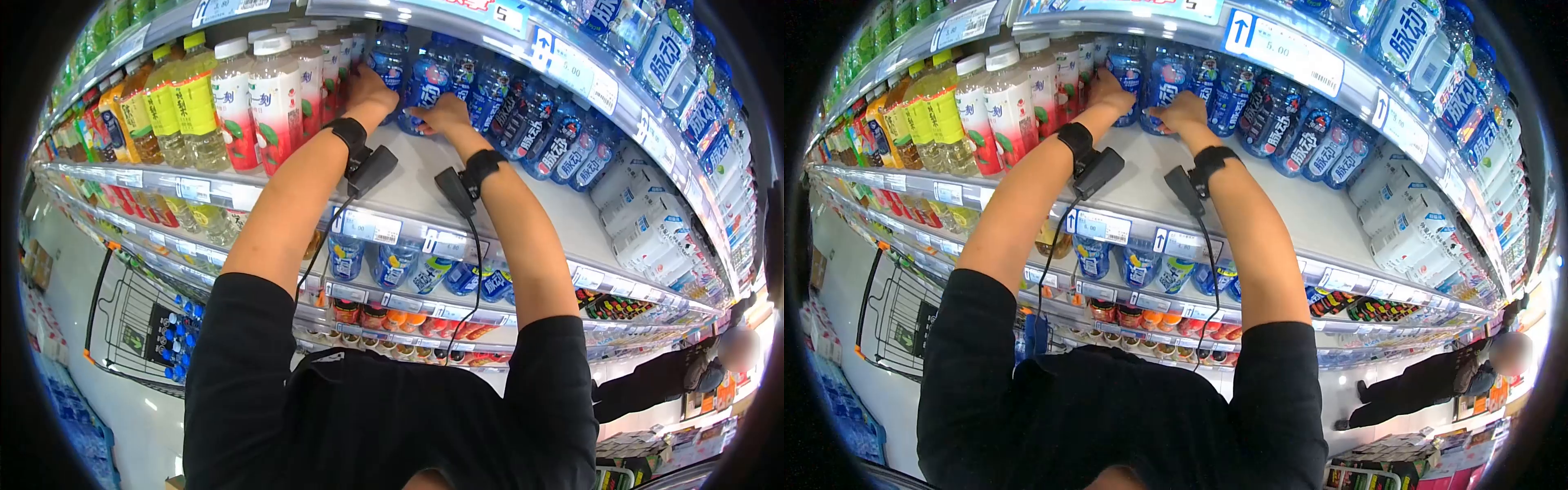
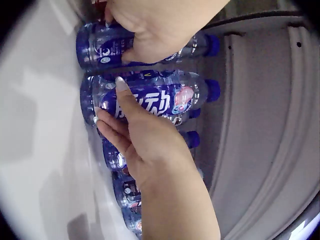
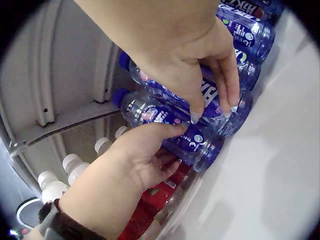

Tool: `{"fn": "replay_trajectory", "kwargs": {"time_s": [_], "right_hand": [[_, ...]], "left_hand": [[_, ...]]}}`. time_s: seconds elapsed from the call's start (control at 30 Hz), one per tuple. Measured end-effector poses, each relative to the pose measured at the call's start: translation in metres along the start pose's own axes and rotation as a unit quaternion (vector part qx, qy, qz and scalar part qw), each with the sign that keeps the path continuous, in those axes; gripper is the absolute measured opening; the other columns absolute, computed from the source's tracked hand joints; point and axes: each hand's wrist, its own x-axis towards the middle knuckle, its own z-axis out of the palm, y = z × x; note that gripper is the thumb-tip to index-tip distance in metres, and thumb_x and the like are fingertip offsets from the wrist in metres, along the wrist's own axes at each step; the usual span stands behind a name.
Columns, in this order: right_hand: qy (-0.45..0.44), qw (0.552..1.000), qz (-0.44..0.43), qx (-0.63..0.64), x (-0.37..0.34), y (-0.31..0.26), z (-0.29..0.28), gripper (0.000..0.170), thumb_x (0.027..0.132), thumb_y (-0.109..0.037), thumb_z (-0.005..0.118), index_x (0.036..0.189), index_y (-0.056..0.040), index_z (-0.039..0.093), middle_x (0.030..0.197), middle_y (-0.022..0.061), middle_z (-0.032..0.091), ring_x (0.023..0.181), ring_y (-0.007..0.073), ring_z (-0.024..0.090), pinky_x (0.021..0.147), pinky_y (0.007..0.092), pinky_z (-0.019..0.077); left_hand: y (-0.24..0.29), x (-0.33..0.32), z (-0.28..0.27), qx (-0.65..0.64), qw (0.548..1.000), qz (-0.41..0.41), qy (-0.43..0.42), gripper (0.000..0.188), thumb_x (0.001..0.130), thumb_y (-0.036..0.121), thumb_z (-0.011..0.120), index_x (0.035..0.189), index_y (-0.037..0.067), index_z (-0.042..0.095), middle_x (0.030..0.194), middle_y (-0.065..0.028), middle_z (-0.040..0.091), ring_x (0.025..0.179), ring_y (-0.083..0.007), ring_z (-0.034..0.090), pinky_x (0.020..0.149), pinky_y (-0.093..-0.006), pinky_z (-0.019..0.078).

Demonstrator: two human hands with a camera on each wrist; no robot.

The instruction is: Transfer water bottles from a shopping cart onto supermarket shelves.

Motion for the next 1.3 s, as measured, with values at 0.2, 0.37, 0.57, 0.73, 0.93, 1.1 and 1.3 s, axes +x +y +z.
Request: {"fn": "replay_trajectory", "kwargs": {"time_s": [0.2,0.37,0.57,0.73,0.93,1.1,1.3], "right_hand": [[-0.023,0.995,0.035,0.089,0.028,0.0,0.016,0.025,0.073,-0.012,0.071,0.073,0.0105,0.061,0.07,0.0133,0.066,0.06,0.018,0.066,0.052,0.0254,0.0551],[-0.022,0.999,-0.022,0.018,0.025,-0.003,0.009,0.027,0.07,-0.017,0.073,0.071,0.0078,0.062,0.067,0.0123,0.066,0.058,0.0168,0.066,0.051,0.0254,0.0542],[0.048,0.992,-0.01,-0.115,0.06,0.008,0.025,0.024,0.07,-0.02,0.068,0.082,0.0014,0.066,0.073,0.0103,0.067,0.069,0.0205,0.066,0.066,0.0301,0.0527],[0.008,0.992,0.042,-0.119,0.059,0.0,0.022,0.019,0.075,-0.012,0.06,0.088,-0.0006,0.066,0.082,0.0138,0.067,0.076,0.0236,0.066,0.069,0.0328,0.0524],[0.026,0.991,0.035,-0.13,0.06,0.0,0.022,0.02,0.076,-0.012,0.056,0.091,-0.0011,0.066,0.088,0.0145,0.066,0.083,0.0262,0.065,0.072,0.035,0.052],[0.031,0.987,-0.004,-0.155,0.065,0.003,0.024,0.022,0.076,-0.013,0.056,0.09,0.0008,0.066,0.091,0.0161,0.066,0.086,0.0286,0.064,0.074,0.0362,0.0517],[-0.036,0.99,-0.033,-0.133,0.07,0.008,0.023,0.019,0.078,-0.008,0.051,0.085,0.0037,0.065,0.076,0.0187,0.065,0.069,0.027,0.066,0.059,0.0362,0.0532]], "left_hand": [[0.003,-0.006,-0.014,0.025,0.999,-0.022,-0.024,0.071,0.068,0.021,0.07,0.124,0.004,0.03,0.124,-0.0174,0.041,0.117,-0.0324,0.042,0.093,-0.0407,0.0414],[0.003,0.0,-0.004,0.018,1.0,-0.013,-0.002,0.073,0.066,0.021,0.072,0.122,0.001,0.029,0.124,-0.0195,0.039,0.115,-0.0343,0.043,0.093,-0.0412,0.0418],[0.007,0.002,0.006,0.039,0.999,0.002,0.013,0.075,0.066,0.018,0.07,0.122,-0.005,0.026,0.124,-0.0234,0.036,0.111,-0.0357,0.044,0.092,-0.0412,0.0408],[0.007,0.002,0.009,0.052,0.997,0.042,0.028,0.072,0.066,0.015,0.067,0.118,-0.011,0.024,0.12,-0.0253,0.036,0.11,-0.0349,0.043,0.092,-0.0409,0.0374],[0.007,0.013,0.019,0.035,0.997,0.056,0.037,0.069,0.066,0.014,0.066,0.116,-0.011,0.025,0.118,-0.0257,0.037,0.11,-0.0361,0.041,0.093,-0.0423,0.035],[0.003,0.029,0.033,0.022,0.995,0.075,0.056,0.065,0.066,0.011,0.065,0.114,-0.01,0.027,0.119,-0.0261,0.036,0.109,-0.0377,0.042,0.093,-0.0429,0.0344],[-0.004,0.041,0.045,0.023,0.995,0.074,0.06,0.071,0.067,0.011,0.065,0.121,-0.01,0.024,0.12,-0.0248,0.036,0.111,-0.0382,0.04,0.095,-0.0426,0.0335]]}}
